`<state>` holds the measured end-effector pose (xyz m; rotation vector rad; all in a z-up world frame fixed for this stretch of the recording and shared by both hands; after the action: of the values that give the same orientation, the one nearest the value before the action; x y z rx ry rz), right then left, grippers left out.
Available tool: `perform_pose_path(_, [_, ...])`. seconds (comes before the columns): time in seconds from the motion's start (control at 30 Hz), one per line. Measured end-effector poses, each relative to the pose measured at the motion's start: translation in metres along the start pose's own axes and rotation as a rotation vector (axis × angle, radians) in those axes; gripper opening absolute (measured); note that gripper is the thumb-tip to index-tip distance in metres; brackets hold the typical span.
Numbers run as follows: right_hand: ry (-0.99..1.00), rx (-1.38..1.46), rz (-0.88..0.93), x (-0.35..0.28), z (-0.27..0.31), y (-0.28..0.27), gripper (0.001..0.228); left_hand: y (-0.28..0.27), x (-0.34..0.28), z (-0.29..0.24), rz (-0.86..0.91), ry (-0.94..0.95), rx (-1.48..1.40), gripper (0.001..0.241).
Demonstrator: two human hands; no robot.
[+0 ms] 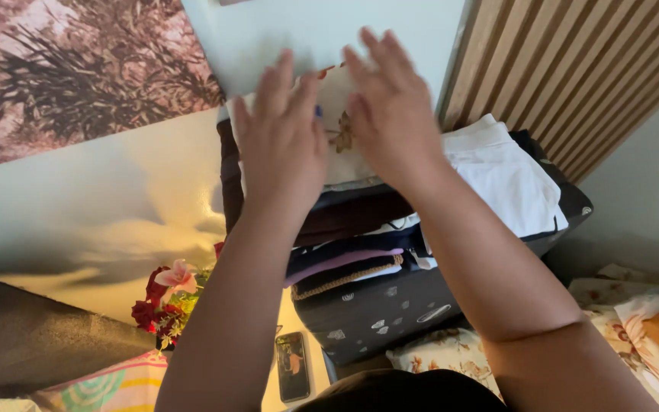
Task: The person folds various clothing items on a bed, including a floral cloth, a maroon and white t-shirt, a yellow patterned top, a black and white checkered shirt, and a grey t-shirt. Each item is smoothed and folded by hand before being placed into a black suitcase.
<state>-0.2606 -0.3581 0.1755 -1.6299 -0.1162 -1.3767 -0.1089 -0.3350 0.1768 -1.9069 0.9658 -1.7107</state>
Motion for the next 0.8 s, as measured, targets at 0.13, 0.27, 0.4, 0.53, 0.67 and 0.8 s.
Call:
perform_pose_path(0.13, [0.011,-0.190,0.237,0.012,-0.014,0.073,0.050,0.065,0.017,0.013,0.248,-0.029,0.133,0.048])
perform_pose_path(0.27, [0.184,-0.049,0.484,-0.004,-0.026,0.106,0.056,0.101,0.009,0.031,0.480,-0.149,0.104,0.053])
perform_pose_path(0.4, [0.214,-0.016,0.526,-0.018,-0.027,0.120,0.056,0.111,-0.002,0.036,0.541,-0.185,0.086,0.053])
perform_pose_path(0.53, [0.245,0.001,0.570,-0.018,-0.030,0.126,0.056,0.115,-0.002,0.037,0.560,-0.192,0.098,0.053])
perform_pose_path(0.67, [0.215,-0.028,0.563,-0.015,-0.029,0.124,0.057,0.115,-0.001,0.037,0.528,-0.194,0.098,0.052])
perform_pose_path(0.8, [0.182,-0.123,0.497,-0.014,-0.023,0.108,0.056,0.099,0.000,0.025,0.445,-0.153,0.113,0.051])
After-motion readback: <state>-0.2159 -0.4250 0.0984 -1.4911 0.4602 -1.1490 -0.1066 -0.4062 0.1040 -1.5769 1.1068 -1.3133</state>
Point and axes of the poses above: each hand's wrist, its own x-axis towards the middle knuckle, its own y-axis out of the palm, z = x × y, the point moved 6 cm from there along x, towards the middle knuckle, and after that the axes turned 8 degrees about -y, right-handed, at the moved point
